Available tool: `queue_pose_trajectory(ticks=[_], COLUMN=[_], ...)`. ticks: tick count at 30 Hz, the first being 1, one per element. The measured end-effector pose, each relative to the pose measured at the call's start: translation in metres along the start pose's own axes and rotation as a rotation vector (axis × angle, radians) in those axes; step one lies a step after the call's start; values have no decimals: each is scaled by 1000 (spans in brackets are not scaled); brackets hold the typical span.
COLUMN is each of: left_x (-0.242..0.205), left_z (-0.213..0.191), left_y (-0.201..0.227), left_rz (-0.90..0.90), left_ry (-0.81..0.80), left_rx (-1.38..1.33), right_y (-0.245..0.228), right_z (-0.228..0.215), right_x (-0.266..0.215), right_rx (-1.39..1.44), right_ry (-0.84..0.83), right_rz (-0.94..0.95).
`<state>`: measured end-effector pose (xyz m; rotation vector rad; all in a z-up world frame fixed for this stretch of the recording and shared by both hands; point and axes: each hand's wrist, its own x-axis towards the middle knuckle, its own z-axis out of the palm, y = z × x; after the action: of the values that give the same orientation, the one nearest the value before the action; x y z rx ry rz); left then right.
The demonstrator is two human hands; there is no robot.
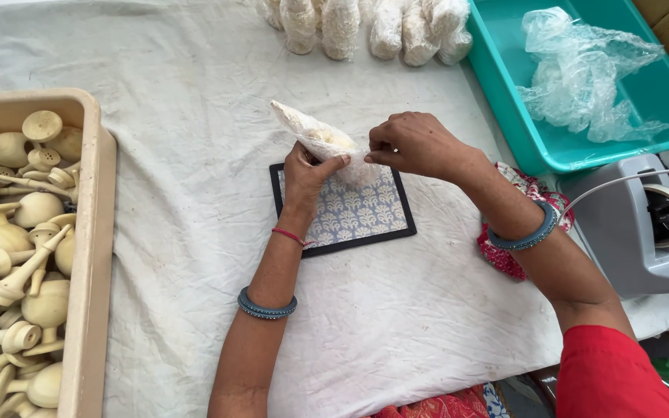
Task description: The person wraps a wooden object in bubble wrap and secures it with tape. They then wipe another wooden object with a cloth, insert a wooden stick into it, and wipe it again.
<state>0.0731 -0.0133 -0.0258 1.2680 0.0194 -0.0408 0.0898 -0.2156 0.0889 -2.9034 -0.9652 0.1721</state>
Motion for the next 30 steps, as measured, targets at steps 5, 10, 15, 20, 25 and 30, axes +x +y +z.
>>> queue_pose_trajectory(ticks=[5, 10, 15, 20, 25, 30], left_x=[0, -5, -9, -14, -12, -9], left_z=[-5, -16, -16, -14, -18, -22], left_y=[0, 5, 2, -3, -10, -14], left_rz=[19, 25, -38, -89, -130, -136], left_ry=[-140, -359, -512, -522, -579, -574], left_rx=[-34, -129, -273, -422, -433, -397], right_y=[9, 16, 25, 46, 42, 26], right_z=[0, -6, 6, 65, 113, 121], right_x=[5, -6, -17, -17, -16, -21], right_rx=[178, 608, 969, 1416, 1771, 2040], right_ry=[-98, -117, -144, -39, -69, -106], right_rz=[94, 89, -25, -97, -133, -108])
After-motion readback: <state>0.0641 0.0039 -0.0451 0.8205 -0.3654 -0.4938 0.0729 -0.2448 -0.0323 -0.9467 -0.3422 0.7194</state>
